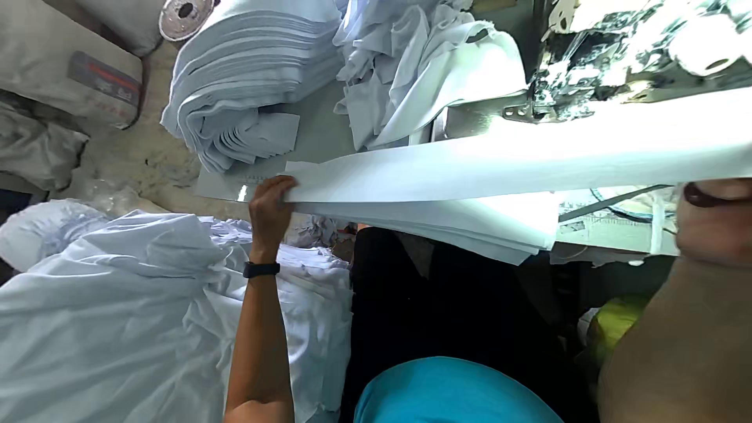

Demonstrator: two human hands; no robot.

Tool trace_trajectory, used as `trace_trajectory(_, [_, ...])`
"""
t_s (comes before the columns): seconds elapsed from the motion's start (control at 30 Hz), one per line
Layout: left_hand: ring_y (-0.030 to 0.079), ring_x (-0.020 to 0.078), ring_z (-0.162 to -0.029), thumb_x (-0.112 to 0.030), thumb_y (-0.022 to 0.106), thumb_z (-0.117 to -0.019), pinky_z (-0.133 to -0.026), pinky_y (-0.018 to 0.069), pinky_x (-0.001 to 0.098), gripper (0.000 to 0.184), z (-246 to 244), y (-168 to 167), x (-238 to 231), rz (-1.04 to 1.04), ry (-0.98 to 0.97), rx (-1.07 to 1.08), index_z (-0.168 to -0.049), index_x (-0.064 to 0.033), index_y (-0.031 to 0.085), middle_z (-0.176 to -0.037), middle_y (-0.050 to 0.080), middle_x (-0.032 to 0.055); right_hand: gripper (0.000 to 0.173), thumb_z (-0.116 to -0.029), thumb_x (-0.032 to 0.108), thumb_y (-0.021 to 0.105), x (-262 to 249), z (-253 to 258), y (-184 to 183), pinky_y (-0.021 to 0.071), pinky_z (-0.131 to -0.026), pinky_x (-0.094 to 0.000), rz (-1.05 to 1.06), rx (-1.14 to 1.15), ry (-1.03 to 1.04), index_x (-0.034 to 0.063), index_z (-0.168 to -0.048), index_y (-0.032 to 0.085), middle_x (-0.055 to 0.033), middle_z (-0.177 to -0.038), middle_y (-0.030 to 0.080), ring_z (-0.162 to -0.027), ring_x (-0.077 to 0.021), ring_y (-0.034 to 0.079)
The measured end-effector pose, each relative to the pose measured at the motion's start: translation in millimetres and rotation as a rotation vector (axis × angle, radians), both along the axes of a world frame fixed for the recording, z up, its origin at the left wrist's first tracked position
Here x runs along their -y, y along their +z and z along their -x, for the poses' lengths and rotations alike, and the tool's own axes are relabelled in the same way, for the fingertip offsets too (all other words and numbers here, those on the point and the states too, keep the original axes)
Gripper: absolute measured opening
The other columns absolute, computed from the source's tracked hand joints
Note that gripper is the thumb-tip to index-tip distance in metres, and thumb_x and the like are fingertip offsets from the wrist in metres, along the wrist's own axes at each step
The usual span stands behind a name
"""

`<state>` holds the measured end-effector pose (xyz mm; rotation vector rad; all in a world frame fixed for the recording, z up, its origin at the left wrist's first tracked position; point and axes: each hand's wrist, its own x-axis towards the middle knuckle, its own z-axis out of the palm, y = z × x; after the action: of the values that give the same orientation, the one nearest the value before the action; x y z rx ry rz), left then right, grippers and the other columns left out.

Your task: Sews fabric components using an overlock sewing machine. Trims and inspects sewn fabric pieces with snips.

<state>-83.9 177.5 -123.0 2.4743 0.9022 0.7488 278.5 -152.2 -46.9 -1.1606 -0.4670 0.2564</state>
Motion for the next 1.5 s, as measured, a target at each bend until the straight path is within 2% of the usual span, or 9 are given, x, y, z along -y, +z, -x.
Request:
trace_trajectory(0.13, [0.065, 0.0086, -0.102, -0.010, 0.033, -0.1099, -0.094, 0.0555, 0.0316, 0.024, -11, 27, -29, 0.504, 0.317, 0.861, -0.126, -0.0006, 0.049, -0.110, 0.066, 0.0017, 0.031, -0.0831, -0.003, 0.071, -15, 28, -31, 0.0537, -0.049, -0.0178, 0.234, 0.116, 0.042, 0.0254, -0.095, 0.065, 0.0168, -0.081, 0.069, -0.058, 0.0016, 0.061])
trace_trajectory(0.27, [0.069, 0.0083, -0.096, -0.025, 0.015, -0.1136, -0.094, 0.0559, 0.0313, 0.035, -48, 71, -31, 0.713, -0.037, 1.356, -0.114, -0.0190, 0.050, -0.095, 0.071, -0.0068, 0.014, -0.0878, -0.002, 0.062, -14, 42, -77, 0.0514, -0.062, -0.0125, 0.449, 0.346, 0.174, 0.0045, -0.097, 0.070, 0.0044, -0.093, 0.068, -0.071, 0.0052, 0.060])
trace_trajectory(0.37, [0.065, 0.0039, -0.099, -0.024, 0.029, -0.1123, -0.099, 0.0511, 0.0273, 0.031, -104, 82, 27, 0.752, -0.364, 0.912, -0.111, -0.0231, 0.060, -0.096, 0.067, -0.0124, 0.020, -0.0893, -0.004, 0.057, -17, 47, -66, 0.0525, -0.075, -0.0127, 0.486, 0.524, 0.249, -0.0046, -0.101, 0.073, -0.0107, -0.109, 0.069, -0.088, -0.0001, 0.063])
trace_trajectory(0.47, [0.068, -0.0005, -0.085, -0.012, 0.071, -0.0934, -0.082, 0.0583, 0.0207, 0.006, -161, 79, 99, 0.514, -0.646, 0.467, -0.097, -0.0162, 0.069, -0.091, 0.071, -0.0111, 0.017, -0.0909, 0.012, 0.071, -22, 51, -47, 0.0539, -0.073, -0.0112, 0.285, 0.544, 0.336, -0.0025, -0.099, 0.075, -0.0054, -0.106, 0.070, -0.087, 0.0021, 0.064])
trace_trajectory(0.53, [0.068, 0.0034, -0.087, -0.005, 0.080, -0.0826, -0.082, 0.0576, 0.0218, 0.009, -191, 72, 125, 0.463, -0.782, 0.399, -0.085, -0.0042, 0.071, -0.089, 0.072, -0.0021, 0.026, -0.0861, 0.020, 0.080, -25, 56, -37, 0.0547, -0.076, -0.0122, 0.195, 0.555, 0.358, -0.0035, -0.097, 0.074, -0.0050, -0.104, 0.070, -0.090, 0.0010, 0.064])
trace_trajectory(0.67, [0.065, 0.0078, -0.110, -0.012, 0.075, -0.0887, -0.095, 0.0544, 0.0245, 0.014, -209, 68, 130, 0.559, -0.892, 0.295, -0.085, -0.0026, 0.066, -0.113, 0.069, 0.0059, 0.010, -0.0889, 0.004, 0.074, -24, 59, -31, 0.0563, -0.079, -0.0142, 0.169, 0.580, 0.260, -0.0032, -0.083, 0.071, -0.0064, -0.098, 0.071, -0.090, -0.0016, 0.066])
trace_trajectory(0.87, [0.070, 0.0012, -0.084, 0.003, 0.070, -0.0897, -0.078, 0.0592, 0.0192, 0.007, -202, 79, 132, 0.676, -0.732, 0.417, -0.091, -0.0031, 0.072, -0.093, 0.074, -0.0037, 0.009, -0.0886, 0.005, 0.074, -18, 57, -29, 0.0548, -0.071, -0.0124, 0.145, 0.521, 0.273, 0.0004, -0.082, 0.071, -0.0033, -0.099, 0.072, -0.085, 0.0007, 0.065])
trace_trajectory(1.23, [0.070, 0.0023, -0.081, 0.004, 0.070, -0.0904, -0.076, 0.0597, 0.0208, 0.017, -208, 67, 132, 0.785, -0.552, 0.585, -0.096, -0.0120, 0.071, -0.092, 0.074, -0.0065, 0.010, -0.0816, 0.001, 0.075, -23, 57, -40, 0.0522, -0.057, -0.0149, 0.134, 0.159, 0.236, 0.0087, -0.076, 0.071, 0.0020, -0.083, 0.072, -0.063, 0.0002, 0.061])
trace_trajectory(1.5, [0.064, 0.0059, -0.074, -0.001, 0.078, -0.0841, -0.066, 0.0524, 0.0174, 0.012, -254, 78, 98, 0.038, -0.747, 0.274, -0.090, -0.0009, 0.067, -0.086, 0.068, 0.0065, 0.013, -0.0878, 0.000, 0.071, -57, 56, -61, 0.0577, -0.058, -0.0200, 0.270, 0.232, 0.008, 0.0042, -0.096, 0.063, 0.0004, -0.076, 0.067, -0.062, -0.0041, 0.065])
